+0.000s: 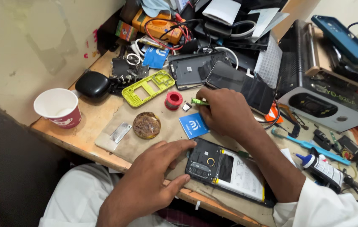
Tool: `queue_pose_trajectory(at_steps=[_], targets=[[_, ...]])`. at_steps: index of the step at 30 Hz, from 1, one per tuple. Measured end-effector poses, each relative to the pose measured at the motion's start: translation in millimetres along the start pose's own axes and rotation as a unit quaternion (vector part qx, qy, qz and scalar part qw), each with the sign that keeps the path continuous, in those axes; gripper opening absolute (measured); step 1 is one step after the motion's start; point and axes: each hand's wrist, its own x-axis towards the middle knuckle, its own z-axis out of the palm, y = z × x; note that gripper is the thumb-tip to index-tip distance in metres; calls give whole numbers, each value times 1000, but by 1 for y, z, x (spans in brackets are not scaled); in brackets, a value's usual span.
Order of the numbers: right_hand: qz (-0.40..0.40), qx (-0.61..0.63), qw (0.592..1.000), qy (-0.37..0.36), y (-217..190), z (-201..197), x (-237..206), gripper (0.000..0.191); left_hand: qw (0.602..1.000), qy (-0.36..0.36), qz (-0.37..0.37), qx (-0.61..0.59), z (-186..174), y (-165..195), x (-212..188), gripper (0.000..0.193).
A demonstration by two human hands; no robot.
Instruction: The person uses a green pry tool and screwdriver to work on the inside of a disassembled smartphone on a cluttered repair bench, prying at the battery and internal components and handling small parts. At the end the person reassembles the phone, presses its side, and the screen lights up as they hold and tap it.
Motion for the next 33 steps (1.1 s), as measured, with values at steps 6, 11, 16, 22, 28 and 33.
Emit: queue_pose_trajectory(at_steps=[6,11,16,22,28,33], targets=[[23,330,943,35,0,-33,-14,14,997,16,-2,-81,-2,-8,-2,57],[185,709,680,-42,-9,-75,-80,16,991,105,16,-87,7,-1,-2,39],[181,836,509,-95,-32,-58,-149,23,962,228,92,-120,43,32,-11,22],[212,857,461,-93,-43,-44,-171,27,936,289,182,-85,60,60,-14,23],[176,878,437,-85,-43,-34,-171,28,925,308,179,-132,56,63,-7,24],[180,894,400,-88,-45,-30,-170,23,920,325,195,-104,55,63,-7,25]])
